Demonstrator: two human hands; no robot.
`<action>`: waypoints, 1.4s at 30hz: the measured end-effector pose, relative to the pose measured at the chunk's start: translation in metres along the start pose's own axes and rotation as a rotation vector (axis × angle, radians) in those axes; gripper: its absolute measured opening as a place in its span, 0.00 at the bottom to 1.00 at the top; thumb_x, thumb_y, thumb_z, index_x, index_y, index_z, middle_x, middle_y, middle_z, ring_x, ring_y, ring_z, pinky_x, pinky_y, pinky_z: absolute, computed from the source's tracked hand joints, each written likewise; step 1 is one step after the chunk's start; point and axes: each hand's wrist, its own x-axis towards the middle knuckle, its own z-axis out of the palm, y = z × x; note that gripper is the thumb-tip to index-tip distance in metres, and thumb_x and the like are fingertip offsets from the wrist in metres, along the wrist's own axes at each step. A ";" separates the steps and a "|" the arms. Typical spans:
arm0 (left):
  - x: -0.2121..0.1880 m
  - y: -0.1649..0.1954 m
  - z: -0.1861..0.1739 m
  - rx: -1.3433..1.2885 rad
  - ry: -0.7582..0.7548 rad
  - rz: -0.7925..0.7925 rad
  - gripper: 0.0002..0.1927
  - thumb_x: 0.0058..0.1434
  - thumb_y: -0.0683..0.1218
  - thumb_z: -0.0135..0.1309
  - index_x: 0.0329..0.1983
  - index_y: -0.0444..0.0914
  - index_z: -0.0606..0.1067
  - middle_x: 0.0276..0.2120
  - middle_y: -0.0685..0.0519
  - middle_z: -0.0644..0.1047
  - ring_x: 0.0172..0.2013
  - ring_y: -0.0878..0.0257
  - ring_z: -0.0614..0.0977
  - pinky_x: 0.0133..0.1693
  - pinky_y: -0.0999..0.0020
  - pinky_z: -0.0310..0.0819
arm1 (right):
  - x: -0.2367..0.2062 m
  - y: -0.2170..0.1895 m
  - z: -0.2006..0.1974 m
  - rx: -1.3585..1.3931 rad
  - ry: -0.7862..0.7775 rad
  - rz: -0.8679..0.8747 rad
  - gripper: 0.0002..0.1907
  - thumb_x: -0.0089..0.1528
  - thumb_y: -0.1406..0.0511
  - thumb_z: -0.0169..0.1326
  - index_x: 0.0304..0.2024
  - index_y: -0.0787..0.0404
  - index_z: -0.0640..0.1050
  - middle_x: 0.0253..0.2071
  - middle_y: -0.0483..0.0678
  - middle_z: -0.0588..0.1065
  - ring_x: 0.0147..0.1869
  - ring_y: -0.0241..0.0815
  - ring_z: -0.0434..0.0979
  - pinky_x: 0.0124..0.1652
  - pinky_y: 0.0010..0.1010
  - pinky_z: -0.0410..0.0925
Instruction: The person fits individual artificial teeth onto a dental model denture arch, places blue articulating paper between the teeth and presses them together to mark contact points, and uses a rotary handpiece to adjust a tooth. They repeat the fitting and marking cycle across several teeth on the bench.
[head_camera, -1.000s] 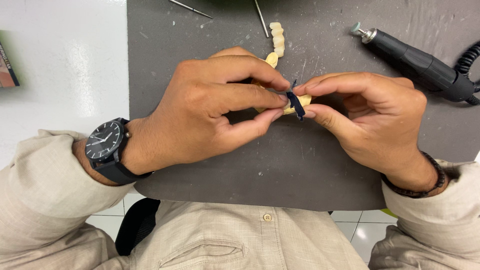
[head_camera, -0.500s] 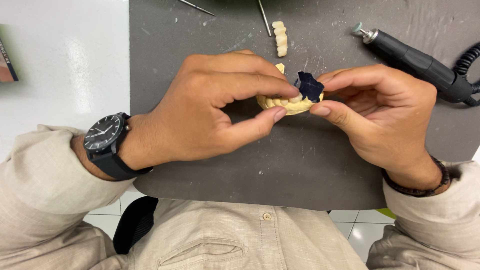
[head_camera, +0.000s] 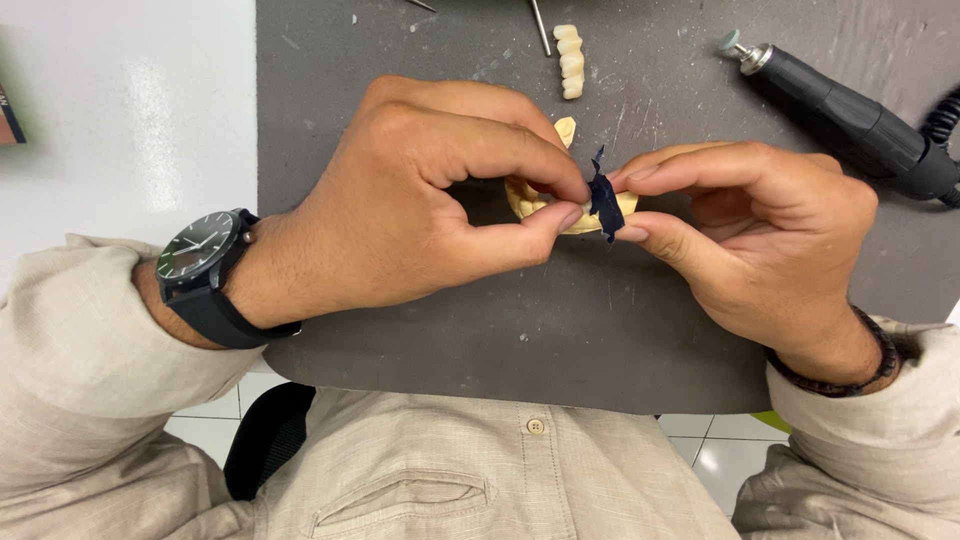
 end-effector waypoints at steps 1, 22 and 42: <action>0.000 0.000 0.000 0.012 -0.007 0.011 0.04 0.65 0.38 0.63 0.42 0.35 0.82 0.37 0.52 0.82 0.36 0.67 0.85 0.37 0.76 0.81 | 0.000 -0.001 0.000 -0.001 -0.001 -0.004 0.12 0.61 0.77 0.61 0.44 0.76 0.74 0.46 0.63 0.78 0.53 0.50 0.83 0.54 0.37 0.80; -0.006 -0.005 0.000 0.162 -0.015 0.240 0.13 0.64 0.38 0.68 0.49 0.35 0.78 0.47 0.49 0.79 0.49 0.56 0.84 0.50 0.68 0.81 | -0.002 0.005 -0.004 0.044 0.023 0.023 0.11 0.64 0.76 0.61 0.47 0.74 0.75 0.47 0.61 0.78 0.52 0.47 0.83 0.53 0.34 0.80; -0.008 -0.005 0.003 0.090 0.036 0.129 0.07 0.65 0.37 0.66 0.45 0.33 0.81 0.43 0.48 0.83 0.42 0.58 0.87 0.45 0.72 0.83 | 0.000 0.004 -0.003 0.074 0.008 0.049 0.11 0.64 0.76 0.60 0.47 0.75 0.74 0.48 0.62 0.78 0.53 0.48 0.83 0.54 0.36 0.80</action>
